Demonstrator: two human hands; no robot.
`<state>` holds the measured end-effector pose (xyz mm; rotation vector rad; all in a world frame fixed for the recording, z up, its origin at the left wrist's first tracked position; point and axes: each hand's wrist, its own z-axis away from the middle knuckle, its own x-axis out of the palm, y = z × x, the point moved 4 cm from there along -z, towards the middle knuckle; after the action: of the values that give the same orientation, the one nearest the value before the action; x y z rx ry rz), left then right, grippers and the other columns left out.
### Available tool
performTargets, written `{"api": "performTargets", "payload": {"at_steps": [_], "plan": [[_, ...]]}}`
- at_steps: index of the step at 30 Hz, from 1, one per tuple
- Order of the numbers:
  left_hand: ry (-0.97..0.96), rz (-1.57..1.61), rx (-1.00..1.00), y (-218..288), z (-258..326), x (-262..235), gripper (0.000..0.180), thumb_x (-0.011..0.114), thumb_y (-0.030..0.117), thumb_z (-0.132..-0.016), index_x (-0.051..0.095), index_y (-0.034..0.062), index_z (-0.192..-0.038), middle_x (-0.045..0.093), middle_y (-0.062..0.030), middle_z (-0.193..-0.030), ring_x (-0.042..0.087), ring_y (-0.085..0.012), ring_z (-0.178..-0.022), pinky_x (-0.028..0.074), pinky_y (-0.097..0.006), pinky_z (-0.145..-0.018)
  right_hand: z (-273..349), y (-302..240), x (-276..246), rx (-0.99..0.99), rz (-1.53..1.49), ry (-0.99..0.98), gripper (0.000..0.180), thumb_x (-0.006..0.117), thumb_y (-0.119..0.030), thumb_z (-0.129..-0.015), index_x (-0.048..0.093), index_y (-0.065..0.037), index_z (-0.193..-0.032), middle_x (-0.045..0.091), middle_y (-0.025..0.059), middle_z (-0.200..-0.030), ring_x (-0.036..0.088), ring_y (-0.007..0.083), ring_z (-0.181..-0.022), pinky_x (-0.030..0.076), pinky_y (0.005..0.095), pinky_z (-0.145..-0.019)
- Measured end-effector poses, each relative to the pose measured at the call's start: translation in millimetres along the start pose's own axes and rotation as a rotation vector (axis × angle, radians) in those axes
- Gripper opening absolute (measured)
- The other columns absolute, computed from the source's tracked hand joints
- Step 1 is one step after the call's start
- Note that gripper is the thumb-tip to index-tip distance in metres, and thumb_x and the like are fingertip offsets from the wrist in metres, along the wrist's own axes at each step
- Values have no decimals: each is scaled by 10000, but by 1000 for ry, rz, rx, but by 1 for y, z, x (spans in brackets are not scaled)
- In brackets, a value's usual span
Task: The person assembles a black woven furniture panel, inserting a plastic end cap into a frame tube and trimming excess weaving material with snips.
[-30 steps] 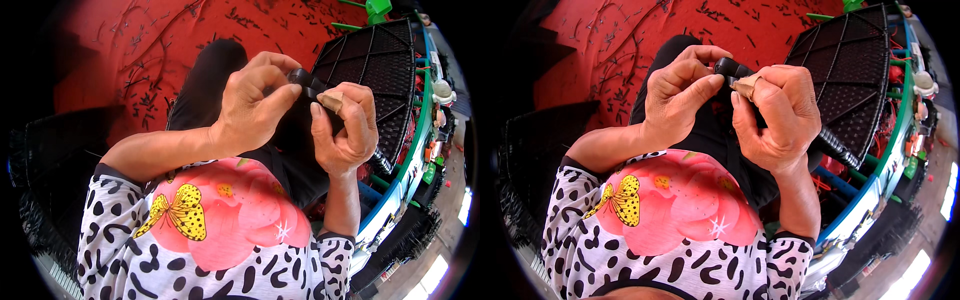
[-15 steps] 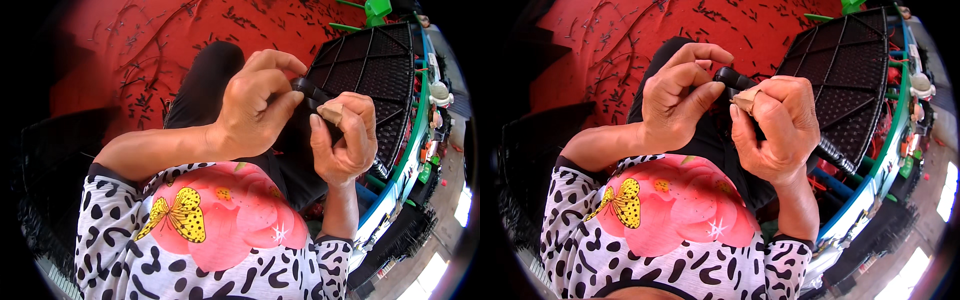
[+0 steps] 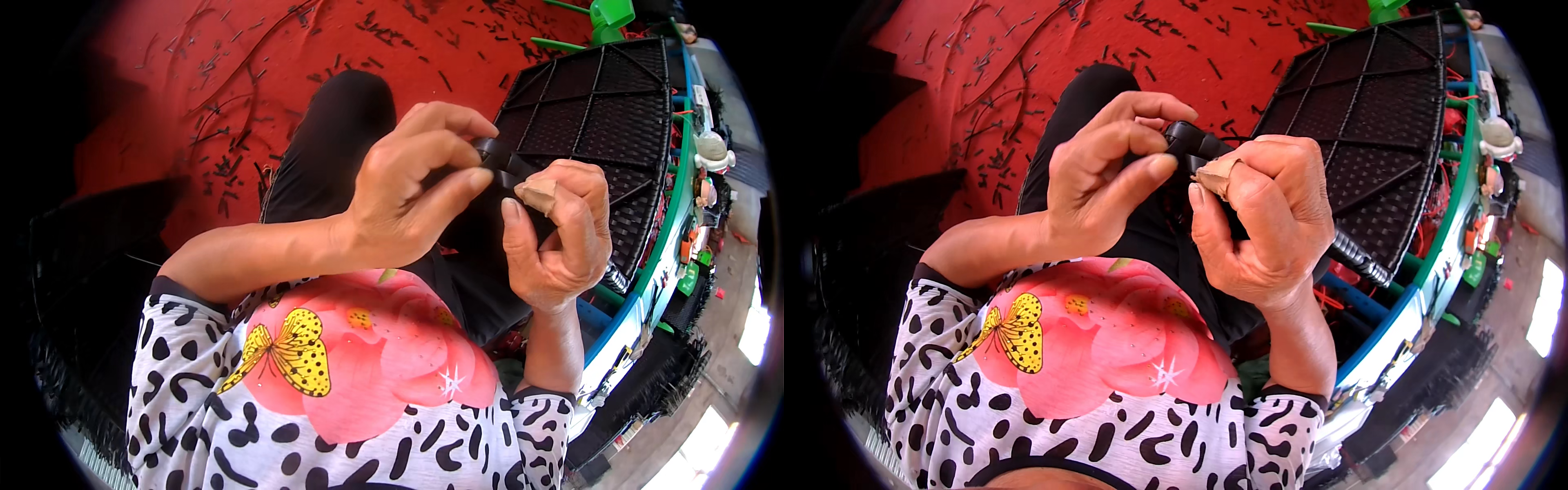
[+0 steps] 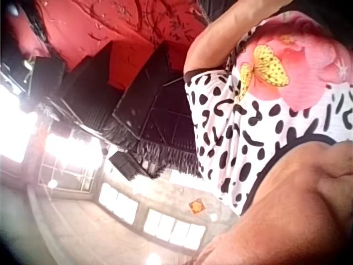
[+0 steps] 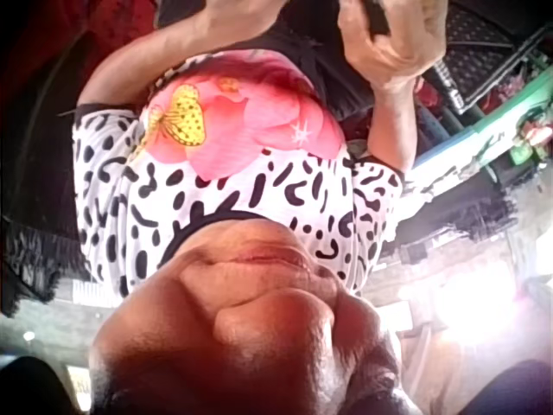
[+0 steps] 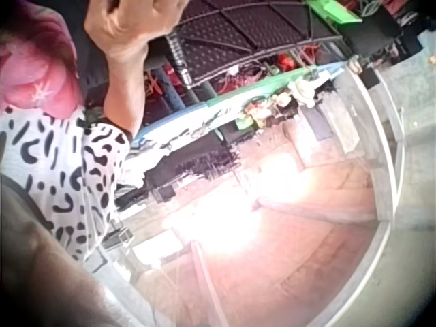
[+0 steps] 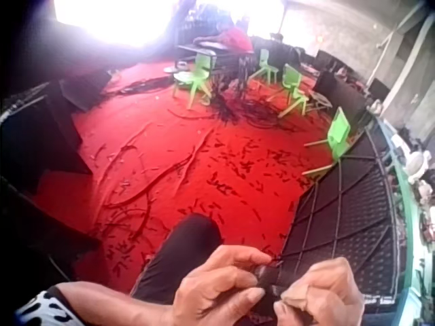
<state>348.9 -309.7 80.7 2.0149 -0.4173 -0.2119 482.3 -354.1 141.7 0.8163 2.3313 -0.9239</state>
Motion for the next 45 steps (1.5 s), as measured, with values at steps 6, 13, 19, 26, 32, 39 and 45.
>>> {"api": "performTargets", "payload": {"at_steps": [6, 13, 19, 26, 32, 39, 45], "plan": [[-75, -77, 32, 1, 3, -1, 48, 602, -7, -801, 557, -21, -811, 553, -169, -1074, 541, -162, -862, 428, -264, -782, 1, 0, 1, 11, 13, 7, 206, 669, 64, -576, 571, -23, -735, 556, 71, -746, 534, 210, -664, 446, 284, -585], [-21, -39, 43, -1, 0, 0, 60, 614, -8, -797, 556, -19, -782, 565, -154, -1014, 532, -141, -814, 433, -242, -721, 3, 0, 1, 44, -3, 9, 206, 670, 61, -570, 567, -25, -726, 556, 69, -741, 531, 214, -656, 441, 283, -570], [-16, 7, -24, -2, -3, 1, 91, 623, 5, -798, 553, -19, -745, 564, -145, -981, 528, -134, -795, 431, -234, -704, -8, 0, -5, 98, -73, -58, 188, 670, 26, -611, 590, -1, -778, 559, 94, -746, 555, 233, -670, 458, 289, -600], [-147, 12, 13, -2, -1, -9, 118, 645, -8, -777, 549, -36, -840, 538, -170, -1018, 532, -201, -954, 440, -280, -791, -38, 31, 2, 691, -408, -426, 162, 613, -88, -806, 600, 48, -891, 587, 52, -773, 529, 76, -692, 436, 212, -637], [-111, 168, 27, -11, -6, -14, 360, 684, 5, -741, 512, -62, -1051, 535, -190, -1072, 539, -261, -1019, 435, -330, -867, -36, 40, 11, 759, -512, -576, 112, 625, -57, -787, 577, 37, -822, 554, 30, -744, 502, 71, -675, 417, 216, -620], [-237, 157, 80, -23, -11, -7, 434, 717, 144, -741, 535, -58, -1079, 595, -157, -963, 584, -228, -868, 447, -288, -754, -46, 31, 14, 577, -357, -553, 77, 587, -21, -788, 527, 24, -773, 538, 45, -707, 482, 88, -625, 405, 221, -592], [-163, 90, 174, -35, -13, 4, 413, 692, 176, -768, 529, -68, -1058, 601, -152, -886, 593, -233, -789, 458, -289, -704, -53, 39, 20, 551, -333, -529, 82, 577, -44, -815, 542, 24, -787, 531, 46, -663, 481, 90, -596, 406, 226, -549]]}}
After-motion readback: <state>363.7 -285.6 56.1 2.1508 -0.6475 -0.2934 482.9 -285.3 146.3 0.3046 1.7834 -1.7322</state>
